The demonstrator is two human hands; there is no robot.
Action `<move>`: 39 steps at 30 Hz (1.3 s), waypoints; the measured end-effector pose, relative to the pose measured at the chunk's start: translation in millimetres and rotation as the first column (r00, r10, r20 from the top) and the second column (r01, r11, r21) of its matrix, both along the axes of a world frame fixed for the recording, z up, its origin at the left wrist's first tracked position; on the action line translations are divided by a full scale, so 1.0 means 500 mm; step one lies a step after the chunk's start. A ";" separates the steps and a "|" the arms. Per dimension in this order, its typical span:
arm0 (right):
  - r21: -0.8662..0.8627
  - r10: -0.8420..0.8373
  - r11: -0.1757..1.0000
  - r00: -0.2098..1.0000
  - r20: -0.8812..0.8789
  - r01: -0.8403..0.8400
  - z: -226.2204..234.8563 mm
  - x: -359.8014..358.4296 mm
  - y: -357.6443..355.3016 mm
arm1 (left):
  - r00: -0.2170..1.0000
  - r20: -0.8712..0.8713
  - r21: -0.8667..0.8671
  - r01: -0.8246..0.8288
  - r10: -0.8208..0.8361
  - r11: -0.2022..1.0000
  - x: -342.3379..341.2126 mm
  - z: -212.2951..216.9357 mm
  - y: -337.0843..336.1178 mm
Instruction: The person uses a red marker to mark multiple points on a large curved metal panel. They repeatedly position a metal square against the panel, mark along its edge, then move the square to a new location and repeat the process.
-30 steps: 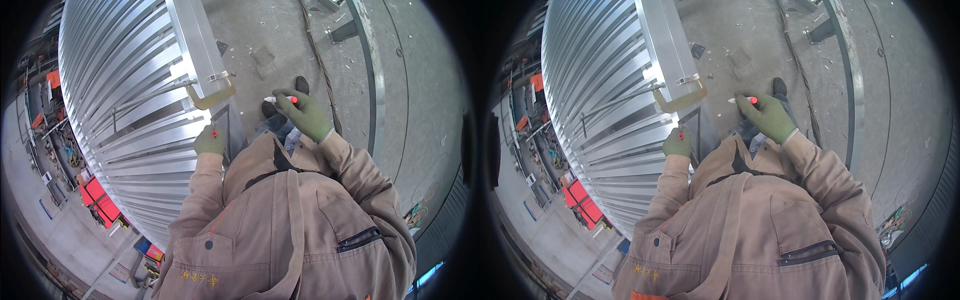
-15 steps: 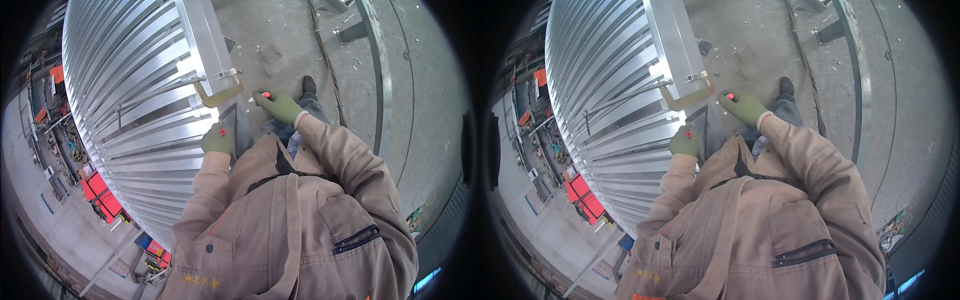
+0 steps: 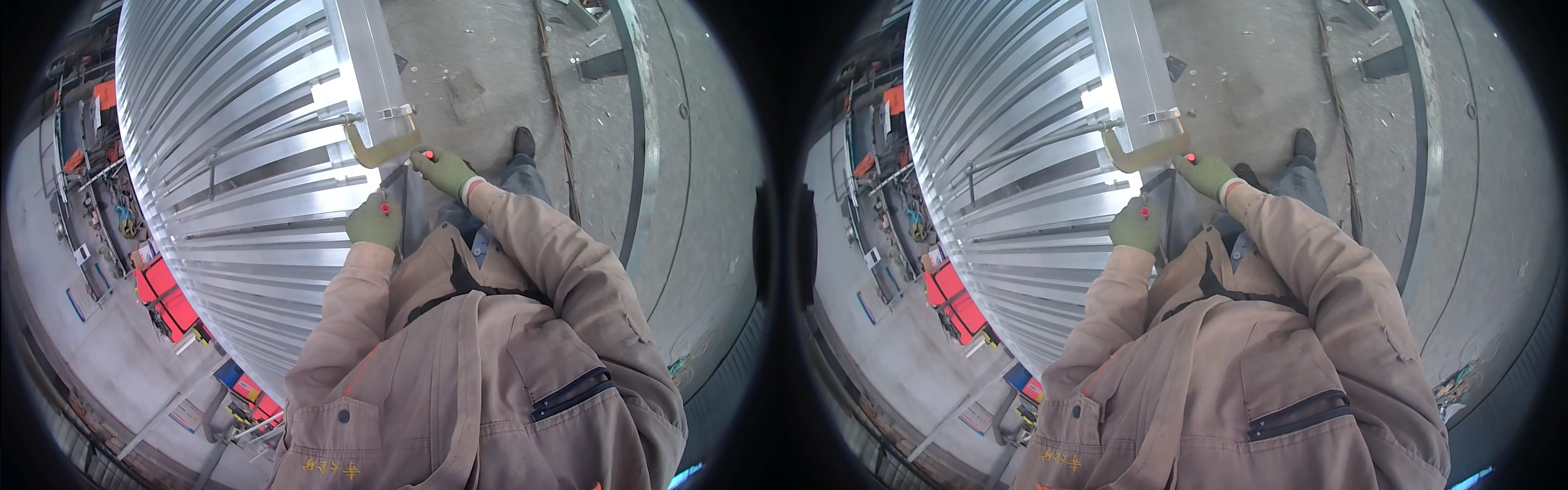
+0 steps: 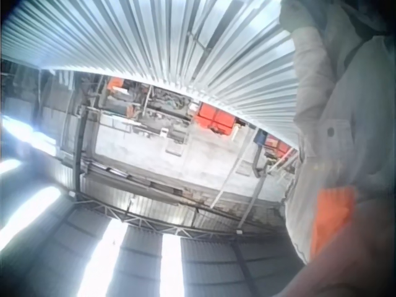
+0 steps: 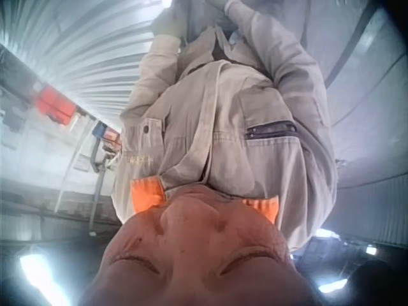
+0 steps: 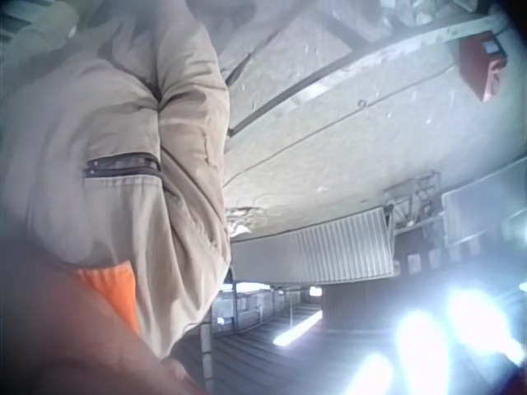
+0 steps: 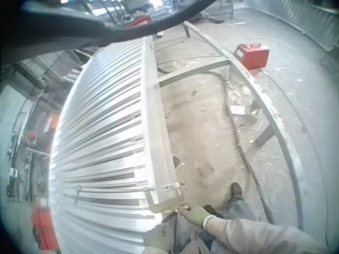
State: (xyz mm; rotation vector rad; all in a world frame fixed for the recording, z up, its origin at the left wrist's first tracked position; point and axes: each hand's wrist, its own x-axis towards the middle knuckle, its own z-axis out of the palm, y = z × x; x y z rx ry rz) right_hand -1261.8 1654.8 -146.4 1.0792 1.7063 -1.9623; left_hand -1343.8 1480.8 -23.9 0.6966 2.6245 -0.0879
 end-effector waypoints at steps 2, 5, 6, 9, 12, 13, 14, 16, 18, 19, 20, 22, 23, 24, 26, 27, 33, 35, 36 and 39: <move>0.022 0.007 1.000 1.000 -0.028 -0.006 0.000 -0.002 -0.003 | 0.999 -0.047 0.029 0.028 -0.026 0.999 0.003 -0.003 0.000; 0.033 -0.007 0.999 0.998 -0.058 0.009 -0.006 -0.004 -0.009 | 0.997 -0.065 0.042 0.054 -0.051 0.998 -0.002 -0.007 -0.002; 0.034 -0.016 0.999 0.998 -0.066 0.018 -0.008 -0.004 -0.010 | 0.997 -0.063 0.040 0.055 -0.052 0.998 0.000 -0.008 -0.003; 0.021 0.009 1.000 0.999 -0.048 -0.008 -0.002 -0.009 -0.010 | 0.997 -0.065 0.038 0.053 -0.050 0.998 0.002 -0.005 -0.003; 0.038 -0.012 0.999 0.998 -0.064 0.014 -0.003 -0.010 -0.014 | 0.997 -0.065 0.037 0.051 -0.049 0.998 0.001 -0.008 -0.006; 0.033 -0.013 0.999 0.998 -0.056 0.015 -0.010 -0.009 -0.014 | 0.997 -0.064 0.031 0.054 -0.052 0.998 0.000 -0.008 -0.005; 0.027 -0.014 1.000 0.999 -0.047 0.015 -0.018 -0.010 -0.014 | 0.996 -0.064 0.026 0.056 -0.054 0.998 0.000 -0.007 -0.003; 0.012 0.006 1.000 1.000 -0.025 -0.005 -0.022 -0.014 -0.010 | 0.997 -0.056 0.016 0.052 -0.051 0.999 -0.001 -0.006 -0.002; -0.006 0.045 0.999 0.999 0.003 -0.045 -0.015 -0.016 -0.003 | 0.998 -0.053 0.011 0.046 -0.045 0.999 -0.001 -0.008 -0.003; -0.011 0.040 0.999 0.999 -0.006 -0.040 -0.013 -0.016 -0.002 | 0.998 -0.054 0.012 0.045 -0.045 0.999 -0.002 -0.009 -0.002; -0.017 0.035 0.999 0.999 -0.015 -0.035 -0.010 -0.015 -0.001 | 0.998 -0.054 0.013 0.046 -0.045 0.999 -0.002 -0.010 -0.002; -0.037 0.028 0.999 0.999 -0.040 -0.029 0.006 -0.013 0.002 | 0.997 -0.064 0.034 0.051 -0.049 0.998 -0.001 -0.011 -0.003; -0.050 0.028 0.998 0.998 -0.056 -0.031 0.026 -0.011 0.008 | 0.997 -0.068 0.045 0.050 -0.047 0.998 -0.001 -0.011 -0.004; -0.063 0.026 0.998 0.997 -0.072 -0.031 0.045 -0.009 0.013 | 0.999 -0.042 0.023 0.034 -0.033 0.999 -0.001 -0.011 -0.004; -0.108 -0.002 0.994 0.996 -0.091 -0.008 0.073 -0.004 0.018 | 1.000 0.009 -0.022 0.011 -0.010 1.000 -0.004 -0.004 0.001; -0.131 -0.017 0.991 0.995 -0.100 0.004 0.088 -0.002 0.021 | 1.000 -0.014 -0.010 0.022 -0.023 1.000 -0.004 -0.009 -0.001; -0.279 -0.070 0.960 0.978 -0.198 0.012 0.180 0.009 0.045 | 0.999 -0.032 0.000 0.041 -0.041 0.999 -0.003 -0.012 -0.003; -0.401 -0.178 0.913 0.955 -0.236 0.071 0.209 0.019 0.050 | 0.999 -0.022 0.018 0.043 -0.043 0.999 -0.003 -0.011 -0.006; -0.461 -0.232 0.882 0.940 -0.249 0.096 0.215 0.022 0.051 | 0.999 -0.027 0.025 0.044 -0.044 0.999 -0.003 -0.013 -0.009; -0.506 -0.390 0.836 0.878 -0.278 0.211 0.212 0.033 0.057 | 0.999 -0.029 0.033 0.032 -0.031 0.999 -0.003 -0.017 -0.013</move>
